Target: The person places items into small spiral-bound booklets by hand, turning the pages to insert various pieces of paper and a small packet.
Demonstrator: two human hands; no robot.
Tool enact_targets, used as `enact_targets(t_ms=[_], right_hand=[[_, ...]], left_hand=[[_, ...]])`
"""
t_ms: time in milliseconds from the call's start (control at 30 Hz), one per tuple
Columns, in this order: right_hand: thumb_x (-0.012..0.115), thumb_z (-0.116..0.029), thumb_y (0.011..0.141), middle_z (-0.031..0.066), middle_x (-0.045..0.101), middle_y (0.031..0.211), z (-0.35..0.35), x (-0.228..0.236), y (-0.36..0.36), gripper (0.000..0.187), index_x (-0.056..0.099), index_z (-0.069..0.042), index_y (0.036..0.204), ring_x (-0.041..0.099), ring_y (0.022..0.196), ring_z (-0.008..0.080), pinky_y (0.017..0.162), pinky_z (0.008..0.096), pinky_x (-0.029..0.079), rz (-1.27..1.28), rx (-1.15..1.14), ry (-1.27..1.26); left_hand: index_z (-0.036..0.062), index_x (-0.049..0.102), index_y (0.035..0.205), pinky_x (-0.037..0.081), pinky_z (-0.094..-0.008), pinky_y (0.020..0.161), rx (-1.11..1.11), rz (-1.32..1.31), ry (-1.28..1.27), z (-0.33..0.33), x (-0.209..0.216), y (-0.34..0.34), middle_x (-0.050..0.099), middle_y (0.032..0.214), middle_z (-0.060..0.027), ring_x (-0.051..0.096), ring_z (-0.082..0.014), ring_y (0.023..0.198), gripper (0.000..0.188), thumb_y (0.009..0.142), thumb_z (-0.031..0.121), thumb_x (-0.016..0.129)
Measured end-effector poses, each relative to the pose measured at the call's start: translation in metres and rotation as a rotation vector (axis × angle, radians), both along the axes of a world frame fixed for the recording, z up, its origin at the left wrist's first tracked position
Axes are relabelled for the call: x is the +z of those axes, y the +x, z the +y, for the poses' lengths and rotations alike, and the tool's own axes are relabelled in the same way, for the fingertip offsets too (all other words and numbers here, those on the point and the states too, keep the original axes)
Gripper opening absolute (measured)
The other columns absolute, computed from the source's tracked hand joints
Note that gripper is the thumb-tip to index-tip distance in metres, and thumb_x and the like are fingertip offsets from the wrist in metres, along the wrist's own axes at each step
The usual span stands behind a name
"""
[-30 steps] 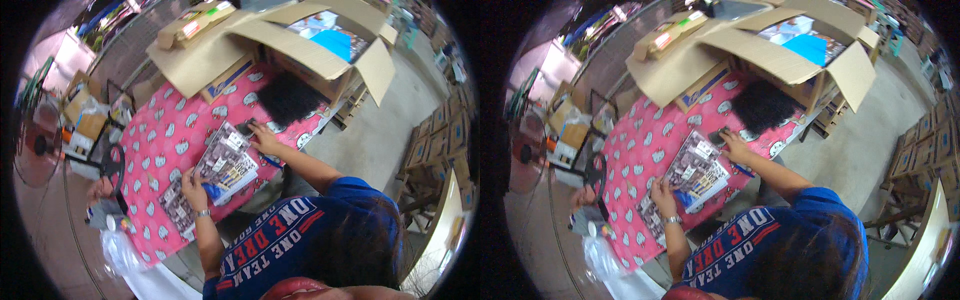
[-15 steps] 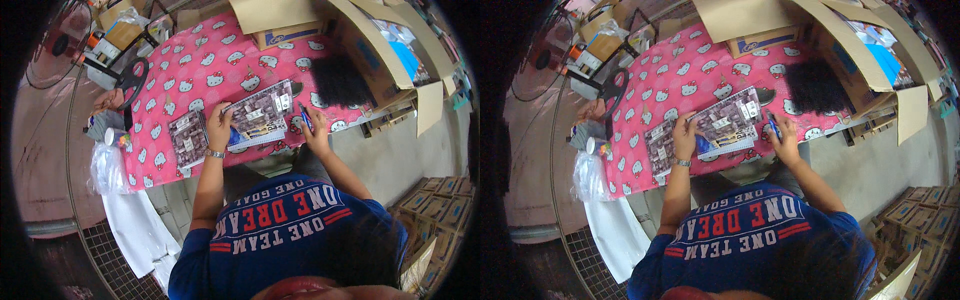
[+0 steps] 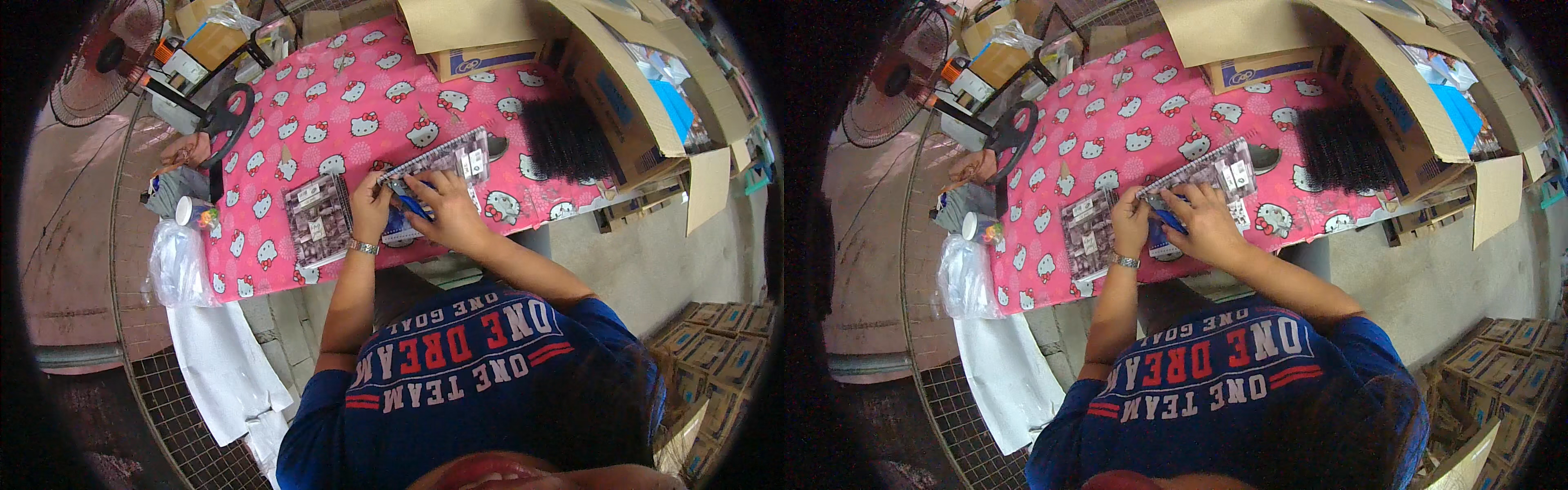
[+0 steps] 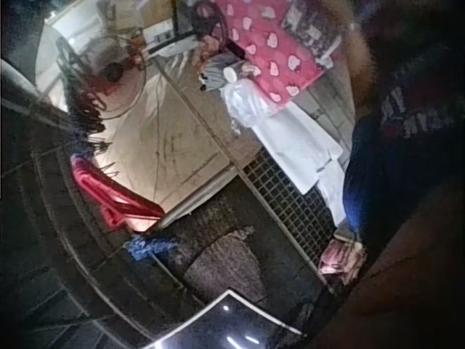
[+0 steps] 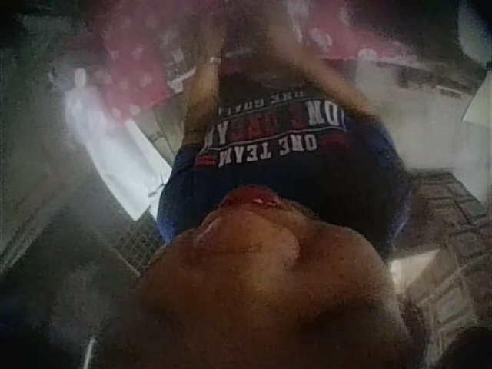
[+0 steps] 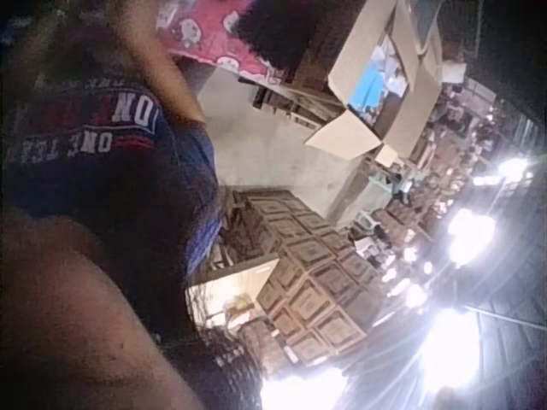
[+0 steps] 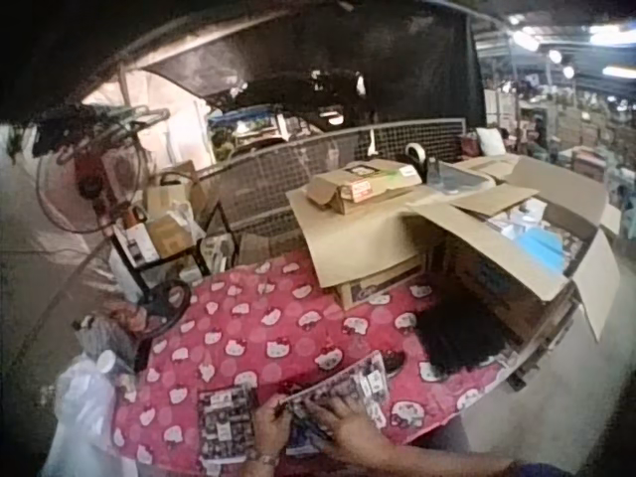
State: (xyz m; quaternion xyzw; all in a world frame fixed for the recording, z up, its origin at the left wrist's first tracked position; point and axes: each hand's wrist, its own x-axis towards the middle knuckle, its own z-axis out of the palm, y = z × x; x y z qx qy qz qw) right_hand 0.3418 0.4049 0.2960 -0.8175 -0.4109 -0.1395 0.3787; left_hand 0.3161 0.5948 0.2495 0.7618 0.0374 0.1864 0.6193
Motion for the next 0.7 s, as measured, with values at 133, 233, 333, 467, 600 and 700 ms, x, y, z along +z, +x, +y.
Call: enact_targets(t_ms=[133,233,333,467,600,700], right_hand=[[0.073,-0.022,0.076,0.0115,0.059,0.112,0.004,-0.002,-0.002,0.057,0.058,-0.006,0.128,0.055,0.100,0.0309,0.085,0.0410,0.044,-0.079,-0.030,-0.087],[0.073,-0.019,0.078,0.0131,0.060,0.113,0.005,0.000,-0.006,0.055,0.057,-0.003,0.128,0.059,0.097,0.0308,0.082,0.0390,0.048,0.404,0.056,0.003],[0.074,-0.017,0.079,0.0163,0.061,0.115,0.008,-0.014,-0.002,0.055,0.056,-0.002,0.129,0.061,0.097,0.0318,0.082,0.0374,0.050,1.064,0.222,0.280],[0.072,-0.013,0.080,0.0167,0.061,0.110,-0.011,-0.004,-0.008,0.050,0.058,-0.005,0.128,0.061,0.103,0.0296,0.089,0.0351,0.049,0.727,0.320,0.298],[0.075,-0.017,0.071,0.0180,0.061,0.111,-0.077,-0.041,0.013,0.058,0.059,-0.006,0.126,0.060,0.103,0.0356,0.090,0.0413,0.049,0.448,0.056,-0.128],[0.075,-0.023,0.070,0.0195,0.060,0.112,-0.124,-0.086,0.035,0.056,0.061,-0.006,0.121,0.060,0.102,0.0378,0.090,0.0442,0.049,0.367,-0.310,-0.218]], left_hand=[[0.0018,0.068,0.104,0.048,-0.0230,0.060,0.041,-0.024,-0.017,0.000,-0.003,0.002,0.066,0.086,-0.0021,0.061,-0.0089,0.069,0.019,0.090,-0.004,0.056],[0.0012,0.069,0.103,0.049,-0.0240,0.063,0.083,-0.079,0.053,0.000,-0.004,0.005,0.067,0.087,-0.0025,0.061,-0.0096,0.072,0.017,0.089,-0.003,0.059],[0.0012,0.069,0.103,0.049,-0.0255,0.066,0.127,-0.126,0.185,-0.001,0.004,0.001,0.067,0.087,-0.0040,0.060,-0.0098,0.073,0.017,0.087,0.000,0.062],[0.0006,0.069,0.100,0.048,-0.0261,0.066,0.223,-0.105,0.184,0.012,0.033,-0.008,0.067,0.086,-0.0057,0.060,-0.0101,0.073,0.017,0.084,0.000,0.065],[0.0024,0.068,0.096,0.048,-0.0325,0.074,0.337,-0.133,0.556,0.047,0.119,-0.033,0.068,0.086,-0.0088,0.063,-0.0193,0.081,0.014,0.084,0.005,0.061],[0.0037,0.068,0.094,0.047,-0.0394,0.082,0.384,-0.035,1.000,0.073,0.137,-0.020,0.068,0.088,-0.0121,0.063,-0.0288,0.093,0.016,0.084,0.008,0.056]])
